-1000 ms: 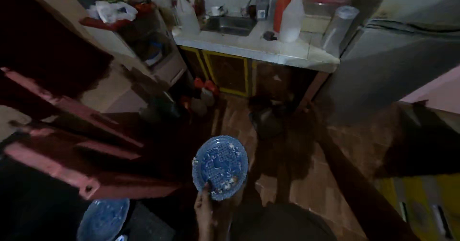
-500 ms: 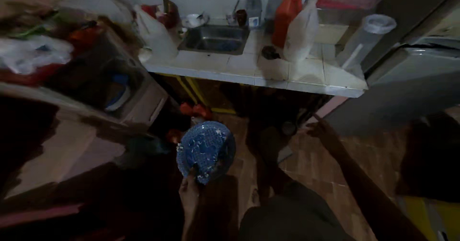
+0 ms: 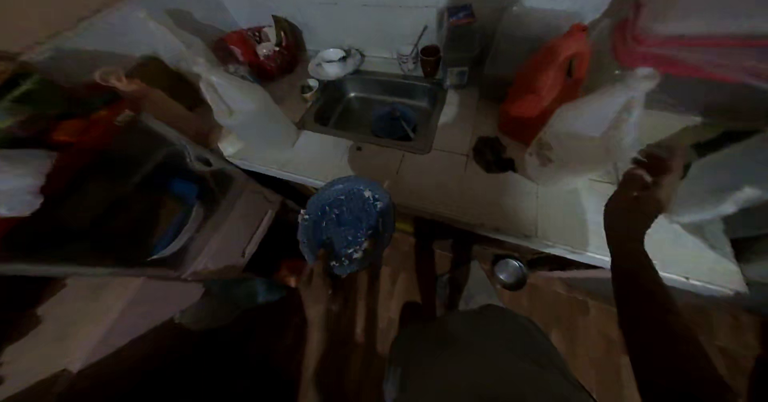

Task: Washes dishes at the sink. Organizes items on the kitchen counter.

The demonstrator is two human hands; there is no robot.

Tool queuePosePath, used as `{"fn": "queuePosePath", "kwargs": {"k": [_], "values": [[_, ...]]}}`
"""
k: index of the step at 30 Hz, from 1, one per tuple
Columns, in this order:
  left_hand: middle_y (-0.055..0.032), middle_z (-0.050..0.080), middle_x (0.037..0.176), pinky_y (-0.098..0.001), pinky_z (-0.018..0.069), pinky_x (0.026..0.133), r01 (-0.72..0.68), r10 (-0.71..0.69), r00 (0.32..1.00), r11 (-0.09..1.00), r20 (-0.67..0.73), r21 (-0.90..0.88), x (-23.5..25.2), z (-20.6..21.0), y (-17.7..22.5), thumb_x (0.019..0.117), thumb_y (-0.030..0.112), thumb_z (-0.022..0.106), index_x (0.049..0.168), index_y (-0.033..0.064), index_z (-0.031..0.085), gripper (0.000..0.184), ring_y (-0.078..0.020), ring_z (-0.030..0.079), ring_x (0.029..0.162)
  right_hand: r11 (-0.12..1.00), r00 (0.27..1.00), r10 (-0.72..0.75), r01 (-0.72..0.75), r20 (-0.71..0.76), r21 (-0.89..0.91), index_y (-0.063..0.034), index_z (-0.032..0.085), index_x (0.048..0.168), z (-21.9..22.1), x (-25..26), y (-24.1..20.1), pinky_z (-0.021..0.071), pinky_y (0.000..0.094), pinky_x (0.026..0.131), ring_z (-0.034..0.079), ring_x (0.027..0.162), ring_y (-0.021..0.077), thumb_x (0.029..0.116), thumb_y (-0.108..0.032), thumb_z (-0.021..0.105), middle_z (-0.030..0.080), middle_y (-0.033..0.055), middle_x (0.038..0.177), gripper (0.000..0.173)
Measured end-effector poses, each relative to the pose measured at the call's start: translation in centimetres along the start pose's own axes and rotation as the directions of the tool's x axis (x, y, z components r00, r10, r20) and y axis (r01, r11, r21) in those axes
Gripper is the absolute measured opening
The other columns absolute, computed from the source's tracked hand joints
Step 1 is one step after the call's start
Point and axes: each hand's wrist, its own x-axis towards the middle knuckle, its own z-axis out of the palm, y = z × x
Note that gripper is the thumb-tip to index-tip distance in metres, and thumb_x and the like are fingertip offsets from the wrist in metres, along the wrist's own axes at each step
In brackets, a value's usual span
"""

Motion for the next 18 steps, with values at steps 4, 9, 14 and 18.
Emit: {"fn": "queuePosePath", "kwargs": {"k": [4,9,14,18], "values": [[-0.0021,0.065,0.088,-0.0245,0.0567,0.066,0.017,-0.017,1.000,0.998,0.010,0.068,6.7,6.1,4.1,0.1076,0.022,0.052,0.114,-0.0011,0.061,0.026,-0.0043,0.064,0.072,0.985,0.986,-0.143,0.134,-0.083,-0.104,0.0180,0.024,0.152,5.1,3.5,-1.9,0.0455,0.0373,0.108,0.055,0.128,0.0374,0.1046,-0.012,0.044,0.050,0.0382,0.139,0.059],[-0.0106,0.062,0.099,-0.0287,0.0552,0.073,-0.019,-0.004,0.989,0.988,0.149,0.154,17.6,13.2,7.4,0.1093,0.022,0.048,0.126,-0.0055,0.056,0.033,-0.0104,0.062,0.080,0.998,0.908,-0.003,0.031,0.420,-0.060,0.0143,0.043,0.145,15.3,2.7,-7.1,0.0480,0.0541,0.103,0.059,0.121,0.0474,0.1026,-0.006,0.050,0.057,0.0370,0.131,0.047],[-0.0240,0.060,0.118,-0.0395,0.0575,0.080,0.039,-0.104,0.952,0.974,0.287,0.223,30.3,21.3,7.9,0.1106,0.020,0.045,0.137,-0.0064,0.050,0.037,-0.0249,0.065,0.093,0.964,0.469,0.250,-0.204,0.847,-0.171,0.0029,0.039,0.153,30.7,6.2,-10.4,0.0402,0.0514,0.114,0.048,0.137,0.0426,0.1066,-0.015,0.053,0.046,0.0283,0.151,0.052],[-0.0294,0.059,0.122,-0.0442,0.0548,0.087,-0.079,-0.140,0.918,0.852,0.371,0.518,38.5,26.0,7.5,0.1105,0.023,0.047,0.138,-0.0095,0.050,0.043,-0.0313,0.063,0.101,0.895,0.310,0.390,-0.349,0.867,-0.277,0.0042,0.043,0.150,44.0,7.1,-8.4,0.0451,0.0542,0.108,0.056,0.128,0.0422,0.1076,-0.018,0.052,0.054,0.0304,0.141,0.048]]}}
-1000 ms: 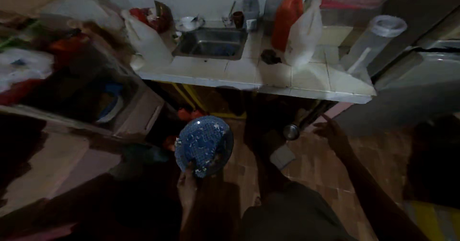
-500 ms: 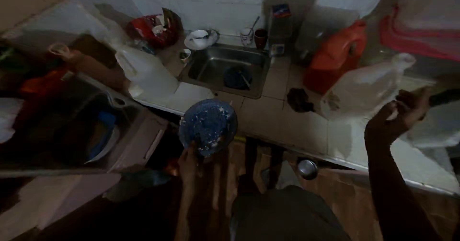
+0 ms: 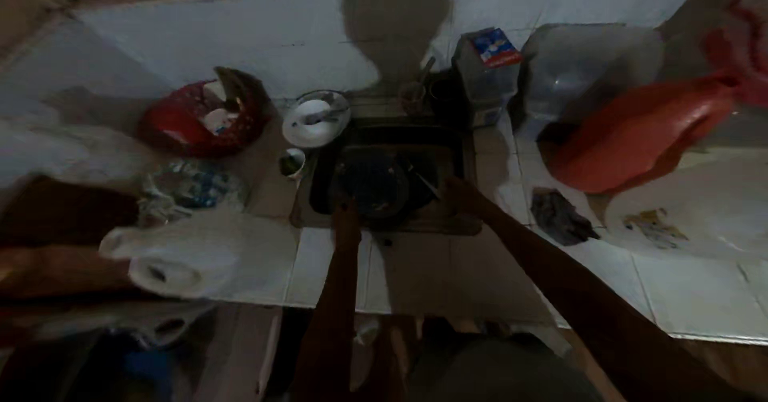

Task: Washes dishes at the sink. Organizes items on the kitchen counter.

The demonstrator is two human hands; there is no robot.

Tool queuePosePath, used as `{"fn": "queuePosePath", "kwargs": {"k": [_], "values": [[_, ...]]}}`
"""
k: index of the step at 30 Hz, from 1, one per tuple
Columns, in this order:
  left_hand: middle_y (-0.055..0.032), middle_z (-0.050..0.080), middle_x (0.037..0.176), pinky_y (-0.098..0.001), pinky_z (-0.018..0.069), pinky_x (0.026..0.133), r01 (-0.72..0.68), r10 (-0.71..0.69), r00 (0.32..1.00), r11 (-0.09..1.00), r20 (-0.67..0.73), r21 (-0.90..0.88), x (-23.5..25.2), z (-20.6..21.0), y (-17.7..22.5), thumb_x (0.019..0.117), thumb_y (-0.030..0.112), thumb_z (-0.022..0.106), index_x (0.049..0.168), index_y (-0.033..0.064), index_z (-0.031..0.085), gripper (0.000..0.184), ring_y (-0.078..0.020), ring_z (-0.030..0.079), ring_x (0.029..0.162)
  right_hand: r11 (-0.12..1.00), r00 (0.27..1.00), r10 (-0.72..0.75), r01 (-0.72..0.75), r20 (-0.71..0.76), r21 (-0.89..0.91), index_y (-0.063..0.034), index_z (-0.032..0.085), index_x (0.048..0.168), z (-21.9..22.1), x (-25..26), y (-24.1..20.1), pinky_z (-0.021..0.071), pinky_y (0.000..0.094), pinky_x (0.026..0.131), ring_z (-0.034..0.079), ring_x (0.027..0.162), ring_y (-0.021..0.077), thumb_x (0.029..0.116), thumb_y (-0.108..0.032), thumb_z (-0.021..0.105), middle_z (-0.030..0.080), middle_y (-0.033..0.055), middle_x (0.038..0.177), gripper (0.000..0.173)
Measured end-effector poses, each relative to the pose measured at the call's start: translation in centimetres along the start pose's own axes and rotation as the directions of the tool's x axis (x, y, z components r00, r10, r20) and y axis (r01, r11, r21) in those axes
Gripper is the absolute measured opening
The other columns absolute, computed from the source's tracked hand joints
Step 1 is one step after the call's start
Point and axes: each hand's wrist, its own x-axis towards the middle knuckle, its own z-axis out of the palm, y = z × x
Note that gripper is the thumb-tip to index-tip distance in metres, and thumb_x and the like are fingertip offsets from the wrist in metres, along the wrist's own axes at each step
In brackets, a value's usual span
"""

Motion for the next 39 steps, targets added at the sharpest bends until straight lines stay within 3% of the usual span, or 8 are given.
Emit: {"fn": "queuePosePath", "kwargs": {"k": [6,11,16,21,23,30,35,39], "values": [[-0.0319,0.046,0.150,-0.0521,0.0379,0.115,-0.134,0.105,0.987,0.957,0.123,0.259,8.4,1.4,-1.1,0.1075,0.019,0.053,0.151,-0.0071,0.039,0.052,-0.0413,0.046,0.139,0.967,0.955,0.241,-0.251,-0.173,-0.040,0.0054,0.038,0.153,6.4,8.6,1.8,0.0367,0.0534,0.117,0.043,0.142,0.0432,0.1027,-0.021,0.059,0.043,0.0307,0.152,0.060],[-0.0324,0.056,0.136,-0.0505,0.0434,0.108,-0.002,-0.058,0.981,0.950,0.183,0.312,9.9,1.7,-0.4,0.1098,0.021,0.048,0.139,-0.0106,0.052,0.044,-0.0401,0.056,0.127,0.883,0.883,0.468,-0.469,-0.037,-0.032,0.0092,0.035,0.152,7.4,9.1,1.4,0.0334,0.0508,0.119,0.039,0.146,0.0409,0.1097,-0.027,0.046,0.038,0.0302,0.156,0.057],[-0.0288,0.060,0.130,-0.0474,0.0476,0.101,0.004,-0.076,0.960,0.966,0.269,0.258,10.9,2.3,-0.6,0.1100,0.023,0.048,0.138,-0.0077,0.054,0.042,-0.0347,0.060,0.118,0.893,0.892,0.450,-0.450,0.036,-0.027,0.0084,0.039,0.150,6.5,7.8,0.5,0.0313,0.0493,0.121,0.038,0.146,0.0399,0.1113,-0.021,0.041,0.039,0.0284,0.157,0.049],[-0.0288,0.057,0.135,-0.0486,0.0459,0.104,0.003,-0.093,0.931,0.969,0.354,0.247,11.8,5.1,-1.6,0.1104,0.023,0.047,0.139,-0.0084,0.052,0.043,-0.0359,0.058,0.122,0.733,0.838,0.543,-0.444,-0.051,0.515,0.0087,0.044,0.142,5.7,5.4,-1.3,0.0483,0.0398,0.095,0.058,0.110,0.0289,0.1113,-0.018,0.042,0.056,0.0263,0.130,0.041],[-0.0300,0.055,0.139,-0.0500,0.0440,0.107,0.025,-0.110,0.929,0.971,0.353,0.238,12.0,6.9,-2.8,0.1099,0.023,0.048,0.142,-0.0083,0.049,0.045,-0.0382,0.055,0.127,0.709,0.832,0.553,-0.438,-0.050,0.552,0.0082,0.043,0.144,5.9,5.1,-1.4,0.0486,0.0414,0.097,0.059,0.113,0.0309,0.1115,-0.016,0.040,0.055,0.0278,0.133,0.041],[-0.0336,0.045,0.149,-0.0514,0.0374,0.116,-0.130,-0.060,0.913,0.894,0.403,0.428,10.2,10.4,-2.3,0.1099,0.025,0.047,0.147,-0.0097,0.041,0.052,-0.0436,0.046,0.139,0.810,0.880,0.470,-0.400,-0.067,0.428,0.0080,0.040,0.149,7.6,5.6,-0.8,0.0401,0.0459,0.113,0.051,0.135,0.0368,0.1129,-0.021,0.036,0.048,0.0297,0.147,0.046],[-0.0343,0.038,0.153,-0.0574,0.0398,0.113,-0.298,-0.013,0.885,0.753,0.466,0.586,8.7,8.5,-2.9,0.1011,0.020,0.064,0.150,-0.0047,0.041,0.060,-0.0491,0.042,0.140,0.930,0.916,0.361,-0.339,-0.174,0.144,0.0040,0.042,0.151,9.2,5.3,0.8,0.0382,0.0545,0.115,0.045,0.140,0.0452,0.1096,-0.023,0.047,0.045,0.0322,0.150,0.050],[-0.0317,0.038,0.155,-0.0534,0.0402,0.114,-0.370,0.174,0.893,0.809,0.415,0.457,5.8,4.9,-2.6,0.1093,0.024,0.048,0.153,-0.0024,0.038,0.052,-0.0446,0.045,0.140,0.979,0.952,0.138,-0.172,-0.274,-0.107,-0.0017,0.041,0.154,9.0,2.2,0.9,0.0387,0.0547,0.115,0.041,0.142,0.0457,0.1052,-0.020,0.055,0.043,0.0284,0.153,0.054]]}}
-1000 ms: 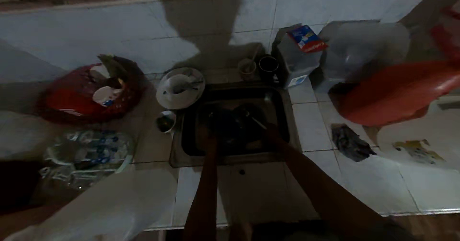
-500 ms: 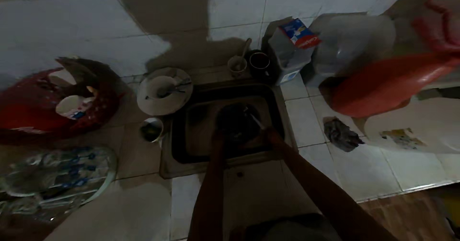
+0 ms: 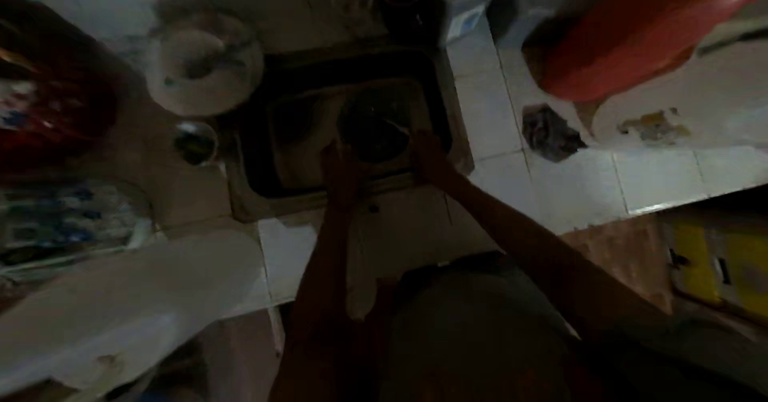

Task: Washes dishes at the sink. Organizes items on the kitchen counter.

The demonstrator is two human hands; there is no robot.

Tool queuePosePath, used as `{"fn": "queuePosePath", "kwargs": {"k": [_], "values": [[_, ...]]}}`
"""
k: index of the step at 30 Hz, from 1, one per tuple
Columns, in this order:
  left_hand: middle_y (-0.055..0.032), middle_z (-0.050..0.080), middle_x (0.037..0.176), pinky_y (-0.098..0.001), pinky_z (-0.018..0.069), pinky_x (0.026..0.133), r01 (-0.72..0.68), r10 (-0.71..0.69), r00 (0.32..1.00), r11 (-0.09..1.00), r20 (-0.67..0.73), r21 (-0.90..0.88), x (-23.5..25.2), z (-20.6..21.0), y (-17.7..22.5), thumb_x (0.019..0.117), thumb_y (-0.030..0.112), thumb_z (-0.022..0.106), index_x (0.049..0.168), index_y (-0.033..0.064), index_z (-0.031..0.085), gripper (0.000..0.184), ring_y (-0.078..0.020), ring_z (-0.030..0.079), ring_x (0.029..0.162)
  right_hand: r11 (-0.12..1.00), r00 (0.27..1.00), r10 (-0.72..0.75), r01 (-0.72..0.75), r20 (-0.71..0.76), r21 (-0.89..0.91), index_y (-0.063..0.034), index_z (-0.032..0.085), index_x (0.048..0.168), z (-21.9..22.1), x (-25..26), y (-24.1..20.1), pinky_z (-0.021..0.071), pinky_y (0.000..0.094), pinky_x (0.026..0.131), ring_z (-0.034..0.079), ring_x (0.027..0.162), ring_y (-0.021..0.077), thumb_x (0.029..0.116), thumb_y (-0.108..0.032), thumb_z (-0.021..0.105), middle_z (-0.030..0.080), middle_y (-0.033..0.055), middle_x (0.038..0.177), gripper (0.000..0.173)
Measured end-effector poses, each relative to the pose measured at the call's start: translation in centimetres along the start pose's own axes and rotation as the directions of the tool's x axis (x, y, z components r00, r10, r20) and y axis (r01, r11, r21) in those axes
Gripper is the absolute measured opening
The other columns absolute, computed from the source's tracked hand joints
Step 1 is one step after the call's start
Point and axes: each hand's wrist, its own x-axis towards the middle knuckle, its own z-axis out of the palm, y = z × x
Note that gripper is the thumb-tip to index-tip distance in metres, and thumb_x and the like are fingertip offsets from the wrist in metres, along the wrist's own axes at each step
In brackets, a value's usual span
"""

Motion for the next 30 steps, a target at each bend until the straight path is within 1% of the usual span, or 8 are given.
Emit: {"fn": "queuePosePath", "kwargs": {"k": [3,6,8,13,16,22,27,30], "values": [[-0.0327,0.038,0.155,-0.0486,0.0398,0.115,-0.113,0.100,0.974,0.992,-0.203,-0.052,-3.5,-0.9,-2.1,0.1097,0.020,0.043,0.155,-0.0051,0.034,0.052,-0.0415,0.045,0.140,0.984,0.983,-0.175,0.177,-0.052,0.036,0.0001,0.046,0.151,-0.7,-3.7,1.1,0.0392,0.0496,0.115,0.043,0.142,0.0435,0.1033,-0.011,0.054,0.042,0.0283,0.154,0.049],[-0.0361,0.038,0.153,-0.0459,0.0347,0.118,-0.226,0.183,0.885,0.973,-0.429,-0.050,-7.7,0.0,-4.5,0.1088,0.016,0.042,0.152,-0.0105,0.035,0.051,-0.0442,0.040,0.143,0.962,0.964,-0.263,0.265,-0.035,0.066,0.0012,0.047,0.149,0.2,-7.3,2.4,0.0421,0.0456,0.114,0.044,0.142,0.0422,0.1036,-0.010,0.052,0.040,0.0296,0.155,0.047],[-0.0362,0.033,0.156,-0.0419,0.0341,0.119,-0.287,0.213,0.832,0.955,-0.512,-0.069,-10.3,1.4,-6.0,0.1092,0.015,0.040,0.152,-0.0126,0.032,0.052,-0.0425,0.036,0.146,0.923,0.924,-0.377,0.381,-0.067,0.055,0.0043,0.051,0.145,1.7,-9.3,3.4,0.0463,0.0450,0.110,0.048,0.138,0.0431,0.1026,-0.010,0.054,0.044,0.0304,0.151,0.045],[-0.0398,0.019,0.160,-0.0468,0.0231,0.124,-0.279,0.255,0.781,0.959,-0.570,0.046,-14.8,4.5,-8.2,0.1082,0.030,0.039,0.153,-0.0149,0.027,0.064,-0.0477,0.022,0.151,0.809,0.800,-0.582,0.588,-0.148,-0.007,0.0039,0.053,0.144,4.9,-12.4,5.7,0.0394,0.0519,0.116,0.044,0.140,0.0480,0.0991,-0.009,0.058,0.046,0.0312,0.150,0.047],[-0.0397,0.014,0.161,-0.0497,0.0219,0.124,-0.293,0.291,0.770,0.952,-0.568,0.091,-15.7,5.9,-9.5,0.1071,0.038,0.039,0.155,-0.0118,0.026,0.070,-0.0495,0.018,0.152,0.805,0.790,-0.585,0.594,-0.186,-0.009,0.0051,0.050,0.146,6.0,-14.5,7.2,0.0361,0.0499,0.119,0.037,0.146,0.0472,0.1006,-0.013,0.056,0.040,0.0326,0.154,0.049],[-0.0380,0.010,0.163,-0.0486,0.0197,0.125,-0.394,0.361,0.732,0.916,-0.578,0.073,-16.2,7.2,-11.0,0.1057,0.033,0.040,0.156,-0.0102,0.026,0.068,-0.0475,0.014,0.154,0.796,0.776,-0.598,0.604,-0.200,-0.033,0.0064,0.045,0.149,6.7,-15.5,9.6,0.0387,0.0471,0.118,0.037,0.146,0.0452,0.1030,-0.016,0.055,0.035,0.0329,0.157,0.052],[-0.0387,0.011,0.163,-0.0485,0.0199,0.125,-0.423,0.378,0.722,0.904,-0.579,0.062,-16.4,7.3,-11.3,0.1042,0.033,0.041,0.155,-0.0120,0.027,0.069,-0.0481,0.015,0.153,0.752,0.691,-0.656,0.631,-0.304,-0.189,0.0068,0.047,0.147,7.5,-15.2,10.4,0.0335,0.0505,0.120,0.037,0.145,0.0486,0.1040,-0.021,0.051,0.041,0.0346,0.152,0.051],[-0.0392,0.015,0.162,-0.0507,0.0191,0.125,-0.473,0.440,0.713,0.877,-0.546,0.090,-16.3,7.4,-11.9,0.1059,0.037,0.040,0.154,-0.0122,0.031,0.069,-0.0504,0.015,0.153,0.759,0.691,-0.651,0.579,-0.314,-0.298,0.0025,0.049,0.148,8.1,-15.3,10.4,0.0276,0.0560,0.122,0.038,0.145,0.0483,0.1061,-0.026,0.048,0.044,0.0317,0.152,0.050]]}}
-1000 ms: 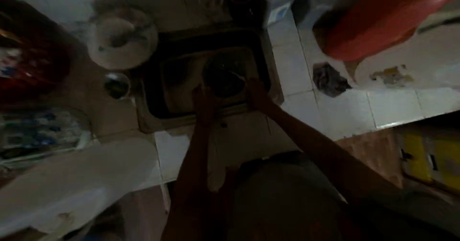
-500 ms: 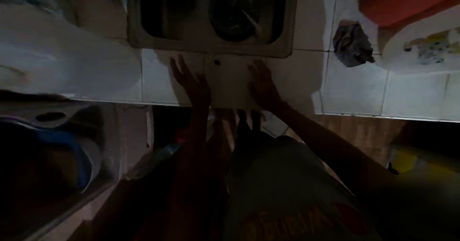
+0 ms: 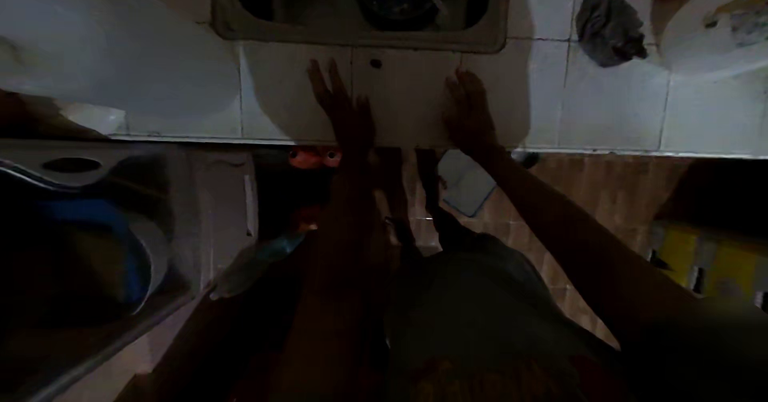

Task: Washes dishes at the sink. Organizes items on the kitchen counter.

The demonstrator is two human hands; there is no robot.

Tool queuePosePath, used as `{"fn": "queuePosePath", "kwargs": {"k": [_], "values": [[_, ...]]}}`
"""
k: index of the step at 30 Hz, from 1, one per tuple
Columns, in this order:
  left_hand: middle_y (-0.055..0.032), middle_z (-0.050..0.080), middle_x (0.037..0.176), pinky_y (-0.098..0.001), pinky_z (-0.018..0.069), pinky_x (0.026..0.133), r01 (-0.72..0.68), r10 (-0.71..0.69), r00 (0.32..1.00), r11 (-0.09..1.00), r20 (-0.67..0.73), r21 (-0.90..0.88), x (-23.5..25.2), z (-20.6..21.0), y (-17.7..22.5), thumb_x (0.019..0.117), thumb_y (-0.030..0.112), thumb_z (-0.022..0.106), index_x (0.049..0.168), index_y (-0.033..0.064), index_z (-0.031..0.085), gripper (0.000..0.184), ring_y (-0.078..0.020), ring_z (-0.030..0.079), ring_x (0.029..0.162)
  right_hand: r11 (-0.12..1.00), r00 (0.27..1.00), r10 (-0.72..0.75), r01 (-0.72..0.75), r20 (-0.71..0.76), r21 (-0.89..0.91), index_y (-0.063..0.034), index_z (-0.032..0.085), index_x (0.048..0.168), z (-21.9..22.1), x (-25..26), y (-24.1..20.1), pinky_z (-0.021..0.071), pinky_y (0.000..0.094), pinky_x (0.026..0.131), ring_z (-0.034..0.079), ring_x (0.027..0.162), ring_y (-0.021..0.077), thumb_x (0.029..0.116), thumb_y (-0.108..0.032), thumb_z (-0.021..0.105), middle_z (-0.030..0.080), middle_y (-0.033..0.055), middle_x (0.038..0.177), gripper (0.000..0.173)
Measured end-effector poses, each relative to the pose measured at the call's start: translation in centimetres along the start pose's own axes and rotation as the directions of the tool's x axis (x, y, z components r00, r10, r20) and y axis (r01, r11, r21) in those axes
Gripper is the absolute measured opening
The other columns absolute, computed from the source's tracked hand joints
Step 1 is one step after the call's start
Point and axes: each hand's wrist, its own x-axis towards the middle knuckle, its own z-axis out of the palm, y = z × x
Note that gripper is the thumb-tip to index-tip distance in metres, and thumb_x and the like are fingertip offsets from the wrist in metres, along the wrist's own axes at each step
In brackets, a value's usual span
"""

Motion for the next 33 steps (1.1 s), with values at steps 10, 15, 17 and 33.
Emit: {"fn": "queuePosePath", "kwargs": {"k": [10,15,17,33], "values": [[-0.0379,0.021,0.161,-0.0509,0.0228,0.124,-0.038,0.039,0.999,0.998,0.005,-0.048,0.23,0.50,-0.25,0.1059,0.034,0.046,0.153,-0.0081,0.036,0.064,-0.0512,0.018,0.152,0.991,0.997,0.071,-0.067,0.029,-0.117,0.0030,0.051,0.145,-0.06,0.28,-0.63,0.0304,0.0578,0.119,0.040,0.144,0.0481,0.1046,-0.021,0.050,0.046,0.0288,0.152,0.047],[-0.0378,0.018,0.162,-0.0513,0.0241,0.124,-0.023,0.024,0.999,0.998,0.033,-0.058,0.03,0.25,0.02,0.1063,0.036,0.045,0.155,-0.0055,0.034,0.065,-0.0516,0.018,0.152,0.993,1.000,0.020,-0.019,0.009,-0.112,0.0051,0.052,0.143,0.22,0.11,-0.28,0.0341,0.0537,0.118,0.041,0.142,0.0507,0.1023,-0.021,0.052,0.047,0.0320,0.149,0.048],[-0.0380,0.020,0.161,-0.0503,0.0246,0.124,-0.040,0.041,0.999,0.998,0.010,-0.055,0.14,0.48,-0.10,0.1065,0.037,0.044,0.155,-0.0059,0.035,0.065,-0.0513,0.020,0.151,0.992,1.000,-0.002,0.000,-0.020,-0.127,0.0045,0.052,0.143,0.32,0.07,-0.06,0.0334,0.0539,0.118,0.042,0.141,0.0505,0.1030,-0.025,0.051,0.048,0.0321,0.148,0.050],[-0.0389,0.020,0.161,-0.0495,0.0233,0.124,-0.048,0.053,0.998,0.993,0.044,-0.108,0.24,0.28,-0.02,0.1069,0.034,0.045,0.155,-0.0085,0.032,0.066,-0.0501,0.020,0.152,0.989,0.999,0.041,-0.045,-0.032,-0.143,0.0045,0.049,0.146,-0.12,0.24,-0.03,0.0309,0.0608,0.118,0.043,0.142,0.0485,0.0992,-0.026,0.061,0.048,0.0300,0.150,0.057]]}}
